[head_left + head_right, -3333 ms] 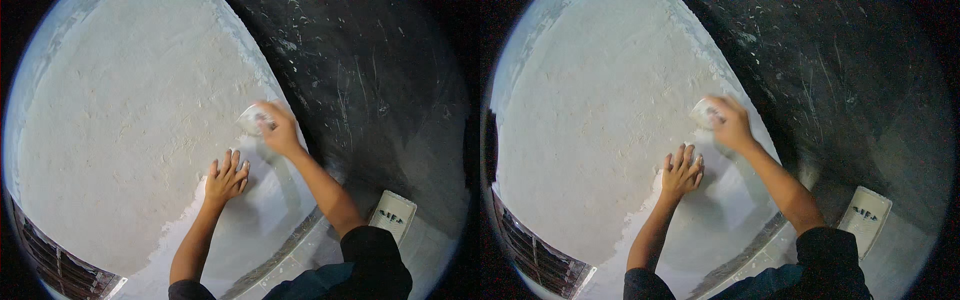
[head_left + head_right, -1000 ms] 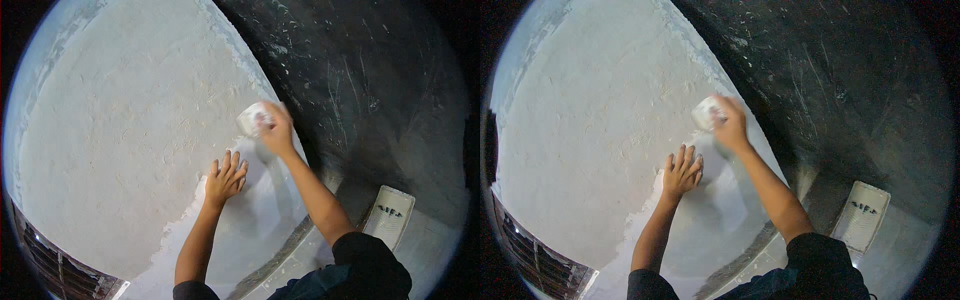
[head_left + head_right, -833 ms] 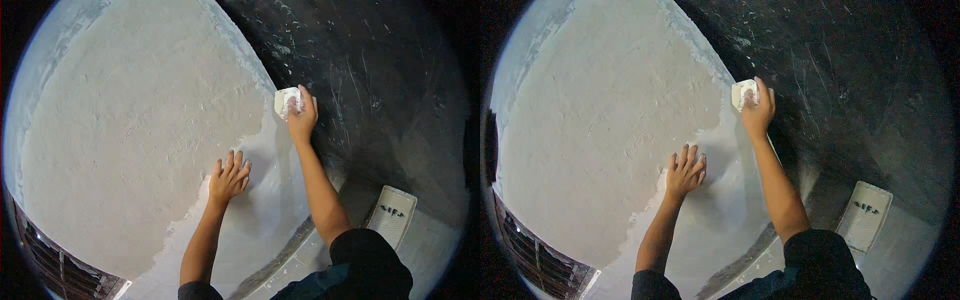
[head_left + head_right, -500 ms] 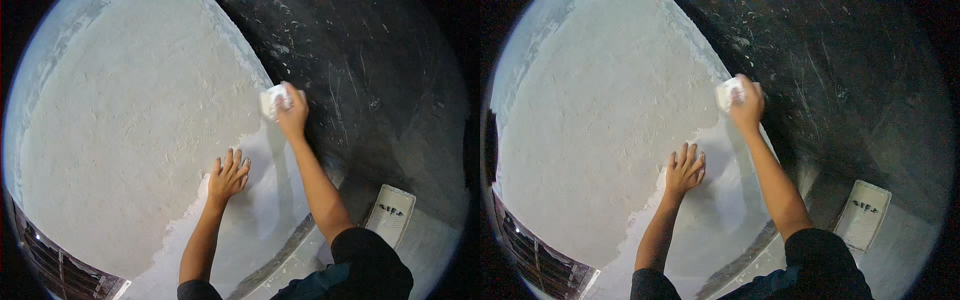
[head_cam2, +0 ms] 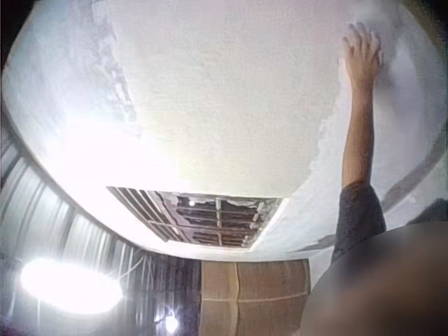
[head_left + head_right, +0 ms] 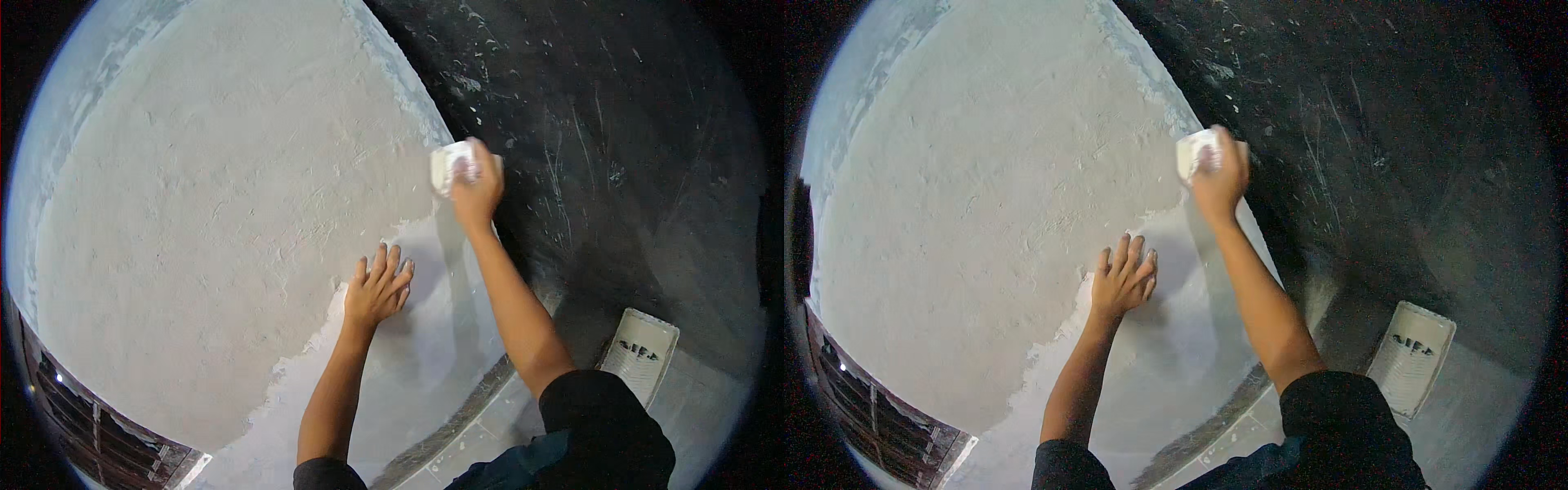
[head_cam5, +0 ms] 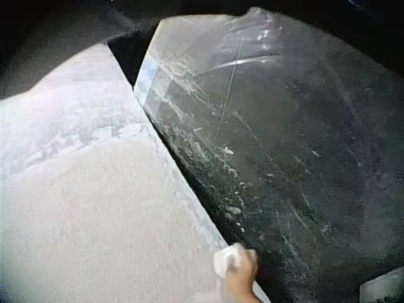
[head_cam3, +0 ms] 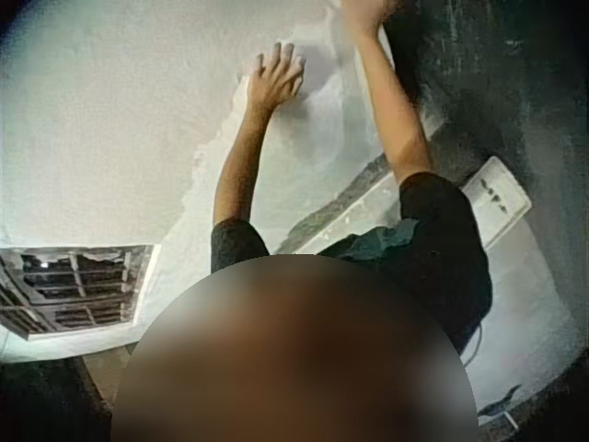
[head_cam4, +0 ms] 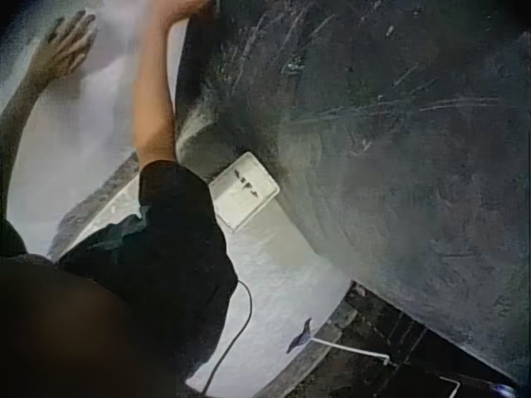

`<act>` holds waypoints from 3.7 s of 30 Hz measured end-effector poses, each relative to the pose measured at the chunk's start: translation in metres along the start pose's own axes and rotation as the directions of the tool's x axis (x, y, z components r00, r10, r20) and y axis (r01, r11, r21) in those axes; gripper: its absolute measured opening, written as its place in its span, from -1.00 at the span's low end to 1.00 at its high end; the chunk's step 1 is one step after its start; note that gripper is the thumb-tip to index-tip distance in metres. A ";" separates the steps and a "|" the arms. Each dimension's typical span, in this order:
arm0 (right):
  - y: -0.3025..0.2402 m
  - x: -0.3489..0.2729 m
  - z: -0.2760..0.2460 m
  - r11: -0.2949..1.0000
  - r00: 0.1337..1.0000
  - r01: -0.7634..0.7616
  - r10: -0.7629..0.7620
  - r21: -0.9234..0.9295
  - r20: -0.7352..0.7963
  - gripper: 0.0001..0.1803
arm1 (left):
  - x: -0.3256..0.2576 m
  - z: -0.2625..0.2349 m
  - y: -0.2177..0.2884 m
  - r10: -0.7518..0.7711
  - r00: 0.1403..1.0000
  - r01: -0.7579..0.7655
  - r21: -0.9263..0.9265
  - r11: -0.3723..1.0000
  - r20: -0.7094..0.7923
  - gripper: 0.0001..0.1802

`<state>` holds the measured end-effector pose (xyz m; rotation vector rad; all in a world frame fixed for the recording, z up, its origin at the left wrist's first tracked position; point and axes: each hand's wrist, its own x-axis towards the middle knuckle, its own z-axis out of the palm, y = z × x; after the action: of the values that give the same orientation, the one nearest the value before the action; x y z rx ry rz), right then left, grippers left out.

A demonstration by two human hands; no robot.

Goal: The person applies wall filler from a putty tray to a wall surface with a putty knife, smoothing the surface in preparation for painting.

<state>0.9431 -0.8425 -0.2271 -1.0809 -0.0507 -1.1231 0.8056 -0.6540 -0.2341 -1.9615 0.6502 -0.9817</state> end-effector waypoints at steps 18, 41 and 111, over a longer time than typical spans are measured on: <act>0.027 -0.010 -0.051 0.987 0.973 -0.064 0.028 0.149 0.229 -0.54 | 0.001 -0.006 0.002 0.039 0.997 -0.039 -0.003 0.999 0.066 -0.56; 0.070 -0.024 -0.298 0.883 0.915 -0.362 0.398 -0.298 0.068 -0.61 | 0.099 0.006 0.243 -0.151 0.987 0.026 -0.882 0.470 -0.051 -0.54; 0.335 -0.137 -0.630 0.028 0.705 0.401 0.629 -0.916 0.328 -0.47 | -0.025 0.099 0.692 0.671 -0.134 0.635 0.583 -0.507 0.730 -0.17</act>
<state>0.8348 -1.1940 -0.8543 -2.8368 0.3364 -0.2265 0.8172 -0.9540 -0.8660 1.3844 0.9103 -0.7586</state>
